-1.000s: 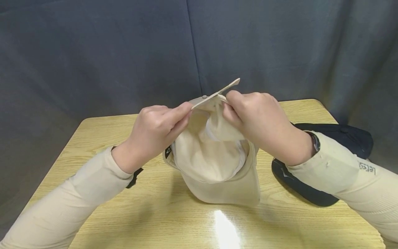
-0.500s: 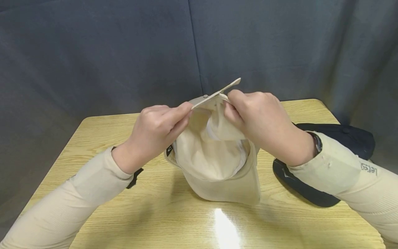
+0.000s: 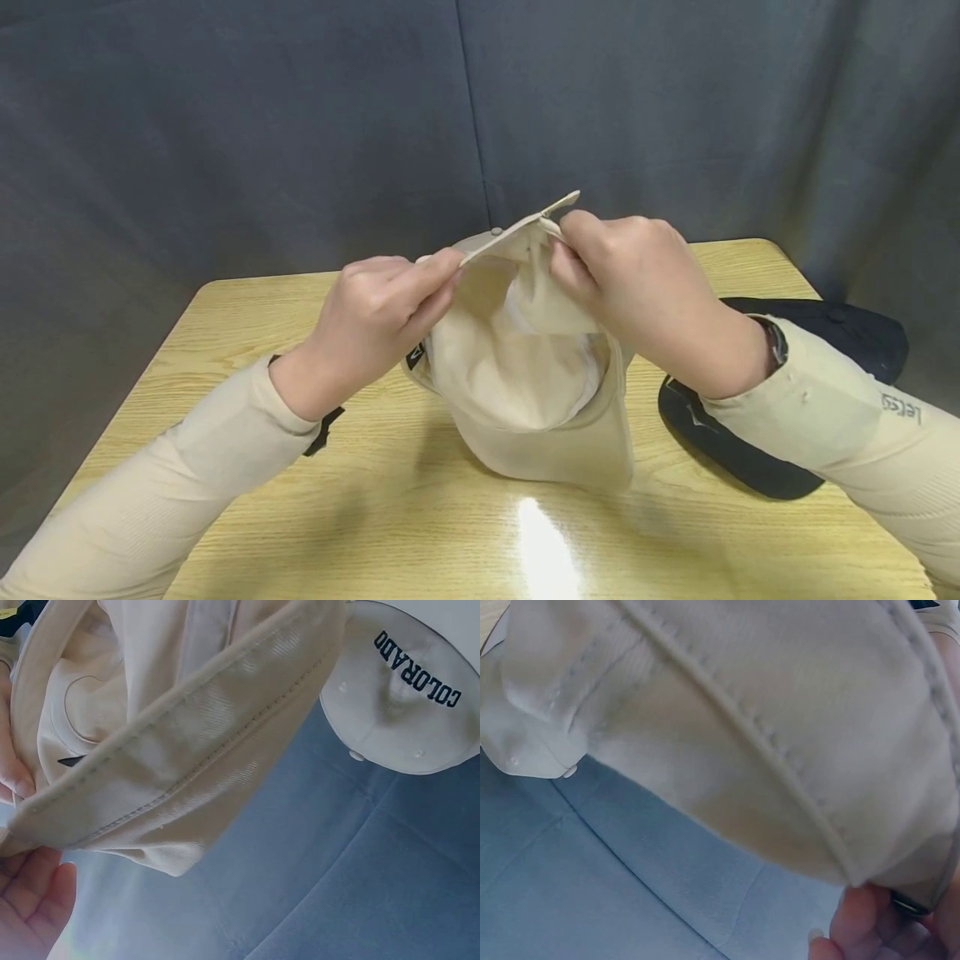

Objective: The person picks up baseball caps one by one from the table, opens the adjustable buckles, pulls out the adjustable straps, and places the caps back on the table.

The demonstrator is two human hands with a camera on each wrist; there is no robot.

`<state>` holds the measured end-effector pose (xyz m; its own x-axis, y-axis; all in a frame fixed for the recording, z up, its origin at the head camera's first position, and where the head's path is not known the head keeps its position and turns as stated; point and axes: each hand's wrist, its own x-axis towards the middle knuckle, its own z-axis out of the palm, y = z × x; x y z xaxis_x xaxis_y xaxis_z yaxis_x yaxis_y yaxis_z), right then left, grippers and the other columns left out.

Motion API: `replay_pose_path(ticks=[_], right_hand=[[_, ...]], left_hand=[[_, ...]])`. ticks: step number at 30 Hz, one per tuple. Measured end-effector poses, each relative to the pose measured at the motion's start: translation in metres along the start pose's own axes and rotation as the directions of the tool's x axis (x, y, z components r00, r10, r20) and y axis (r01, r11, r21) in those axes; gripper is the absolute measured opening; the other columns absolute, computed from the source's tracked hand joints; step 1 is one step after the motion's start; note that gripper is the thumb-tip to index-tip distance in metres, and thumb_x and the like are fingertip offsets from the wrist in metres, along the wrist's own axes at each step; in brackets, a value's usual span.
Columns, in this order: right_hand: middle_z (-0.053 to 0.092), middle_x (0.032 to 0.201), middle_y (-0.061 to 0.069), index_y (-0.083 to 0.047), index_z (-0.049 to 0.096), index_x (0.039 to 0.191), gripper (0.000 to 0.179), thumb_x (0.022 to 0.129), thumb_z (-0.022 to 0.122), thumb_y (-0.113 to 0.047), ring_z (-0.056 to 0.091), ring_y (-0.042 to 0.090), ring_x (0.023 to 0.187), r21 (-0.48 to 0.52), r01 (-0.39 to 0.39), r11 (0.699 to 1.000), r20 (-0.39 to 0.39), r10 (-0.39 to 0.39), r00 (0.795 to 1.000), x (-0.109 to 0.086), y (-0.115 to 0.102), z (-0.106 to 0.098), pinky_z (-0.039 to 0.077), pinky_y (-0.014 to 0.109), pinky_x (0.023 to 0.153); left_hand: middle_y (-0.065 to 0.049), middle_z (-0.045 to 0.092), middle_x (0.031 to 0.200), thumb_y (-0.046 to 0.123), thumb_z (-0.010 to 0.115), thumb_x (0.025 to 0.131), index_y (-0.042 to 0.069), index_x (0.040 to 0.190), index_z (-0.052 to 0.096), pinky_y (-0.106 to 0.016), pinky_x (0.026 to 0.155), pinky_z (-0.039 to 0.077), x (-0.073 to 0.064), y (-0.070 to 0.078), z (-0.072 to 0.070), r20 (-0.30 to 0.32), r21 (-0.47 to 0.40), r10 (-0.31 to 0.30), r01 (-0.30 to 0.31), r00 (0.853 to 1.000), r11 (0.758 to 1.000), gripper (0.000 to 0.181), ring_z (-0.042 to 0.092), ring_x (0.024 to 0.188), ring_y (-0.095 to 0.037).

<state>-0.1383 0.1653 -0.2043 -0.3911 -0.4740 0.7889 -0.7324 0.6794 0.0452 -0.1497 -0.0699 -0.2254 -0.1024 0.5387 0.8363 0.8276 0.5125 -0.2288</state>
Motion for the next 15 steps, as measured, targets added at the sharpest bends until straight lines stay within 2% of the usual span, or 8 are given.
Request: replay_pose_path(ticks=[15], right_hand=[[0.025,0.051,-0.004,-0.013,0.033,0.061,0.029,0.082,0.048,0.001,0.022,0.012,0.045,-0.005,-0.016,1.0,-0.006,0.016,1.0,-0.0006,0.0002,-0.0007,0.019,0.027,0.042]], left_hand=[[0.001,0.044,0.049,-0.002,0.059,0.089,0.001,0.093,0.062,-0.023,0.04,0.037,-0.0009,0.0018,-0.0004,-0.001,0.007,-0.007,0.007,1.0,1.0,0.007,0.037,0.041,-0.013]])
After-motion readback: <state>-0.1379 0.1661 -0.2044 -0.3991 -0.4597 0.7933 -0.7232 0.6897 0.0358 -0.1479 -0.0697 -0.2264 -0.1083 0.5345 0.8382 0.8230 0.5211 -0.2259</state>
